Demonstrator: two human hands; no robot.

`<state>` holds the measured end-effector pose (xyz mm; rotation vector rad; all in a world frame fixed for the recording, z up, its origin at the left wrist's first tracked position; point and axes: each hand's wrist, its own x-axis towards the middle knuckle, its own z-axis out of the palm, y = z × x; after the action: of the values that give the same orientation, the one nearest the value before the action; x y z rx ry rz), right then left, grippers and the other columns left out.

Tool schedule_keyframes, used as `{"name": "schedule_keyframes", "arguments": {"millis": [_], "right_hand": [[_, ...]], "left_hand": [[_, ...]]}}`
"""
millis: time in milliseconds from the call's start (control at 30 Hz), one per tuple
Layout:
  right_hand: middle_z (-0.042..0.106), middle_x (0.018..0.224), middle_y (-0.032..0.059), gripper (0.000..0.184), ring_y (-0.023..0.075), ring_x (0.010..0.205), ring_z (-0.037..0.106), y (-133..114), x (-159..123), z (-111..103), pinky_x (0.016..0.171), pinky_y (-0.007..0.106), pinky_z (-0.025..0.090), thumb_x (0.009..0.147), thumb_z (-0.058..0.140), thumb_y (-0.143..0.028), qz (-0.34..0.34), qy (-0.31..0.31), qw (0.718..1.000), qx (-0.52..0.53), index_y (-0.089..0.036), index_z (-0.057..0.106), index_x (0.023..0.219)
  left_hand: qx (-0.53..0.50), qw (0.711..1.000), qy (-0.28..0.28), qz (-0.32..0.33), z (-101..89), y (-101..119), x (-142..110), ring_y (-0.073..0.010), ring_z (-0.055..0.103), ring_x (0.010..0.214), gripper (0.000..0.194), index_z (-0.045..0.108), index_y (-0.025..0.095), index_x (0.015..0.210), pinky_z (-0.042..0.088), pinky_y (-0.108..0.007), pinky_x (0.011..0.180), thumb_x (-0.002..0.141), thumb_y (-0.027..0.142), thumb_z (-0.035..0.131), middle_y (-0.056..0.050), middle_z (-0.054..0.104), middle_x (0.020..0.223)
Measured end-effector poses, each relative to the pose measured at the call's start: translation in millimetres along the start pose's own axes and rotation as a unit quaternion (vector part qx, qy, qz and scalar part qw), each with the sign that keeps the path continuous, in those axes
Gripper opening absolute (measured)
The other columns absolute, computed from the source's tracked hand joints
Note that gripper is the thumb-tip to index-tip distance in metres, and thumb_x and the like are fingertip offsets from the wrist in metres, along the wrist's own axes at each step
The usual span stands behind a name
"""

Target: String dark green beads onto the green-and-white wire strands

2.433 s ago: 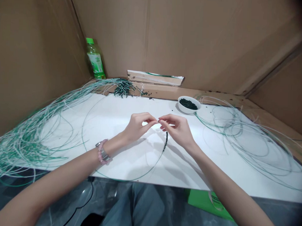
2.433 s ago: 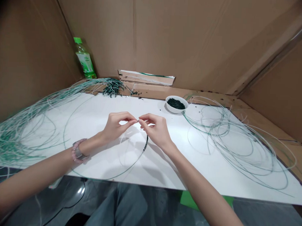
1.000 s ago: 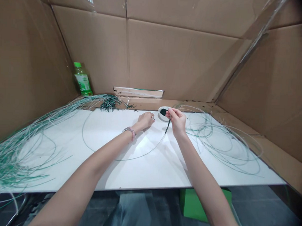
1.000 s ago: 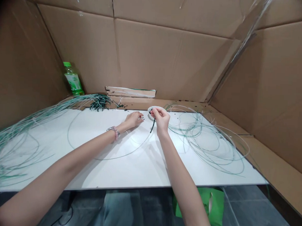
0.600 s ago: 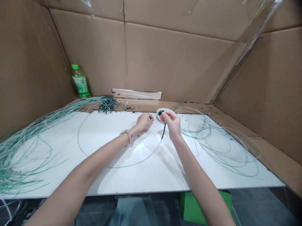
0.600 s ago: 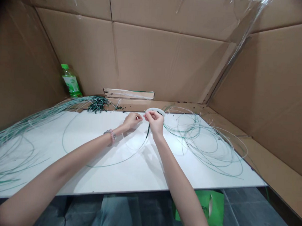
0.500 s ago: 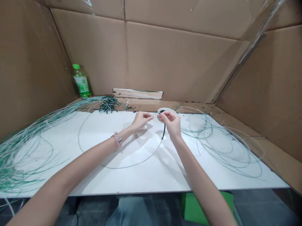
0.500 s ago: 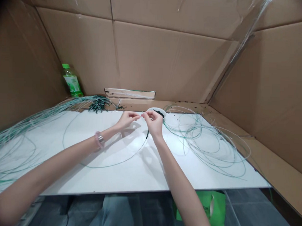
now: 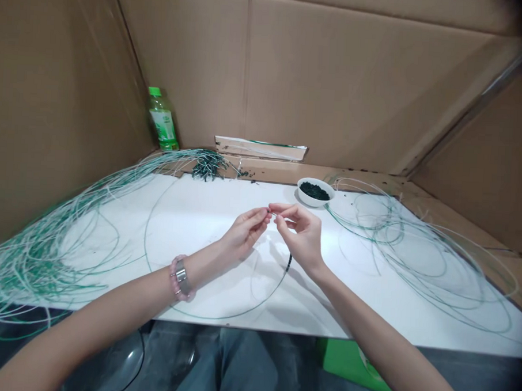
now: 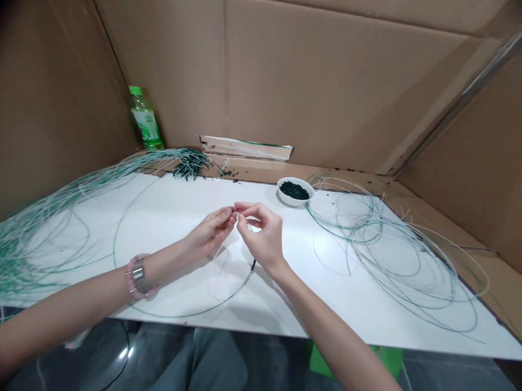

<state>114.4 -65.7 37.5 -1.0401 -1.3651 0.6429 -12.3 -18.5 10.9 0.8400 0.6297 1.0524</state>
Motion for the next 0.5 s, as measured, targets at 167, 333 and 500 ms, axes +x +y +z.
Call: {"name": "schedule_keyframes", "arguments": {"millis": [167,333,500], "right_hand": [[0.072,0.089,0.0088,0.012,0.0178,0.085,0.07,0,-1,1,0.064,0.025,0.056,0.076,0.065,-0.023,0.006,0.005,1.0,-0.003,-0.017,0.058,0.069],[0.073,0.088,0.0079,0.013,0.0178,0.085,0.07,0,-2,1,0.061,0.023,0.056,0.074,0.067,-0.022,0.003,0.002,1.0,-0.008,-0.017,0.058,0.067],[0.073,0.089,0.0069,0.013,0.0175,0.086,0.07,2,-3,1,0.061,0.022,0.056,0.074,0.068,-0.022,-0.003,-0.002,1.0,-0.014,-0.018,0.058,0.066]], "left_hand": [[-0.073,0.995,0.011,-0.06,4.7,1,-6,-0.0033,0.063,0.069,0.002,0.068,0.015,0.077,0.052,-0.012,0.073,0.076,0.013,0.069,0.0,0.068,0.075],[-0.136,0.987,0.02,-0.089,8.7,2,-10,-0.002,0.063,0.063,0.008,0.069,0.012,0.071,0.05,-0.008,0.065,0.077,0.007,0.067,0.001,0.067,0.067],[-0.167,0.983,0.009,-0.071,8.6,1,-13,-0.0042,0.065,0.065,0.002,0.069,0.008,0.075,0.051,-0.01,0.068,0.074,0.009,0.071,-0.002,0.069,0.07]]}}
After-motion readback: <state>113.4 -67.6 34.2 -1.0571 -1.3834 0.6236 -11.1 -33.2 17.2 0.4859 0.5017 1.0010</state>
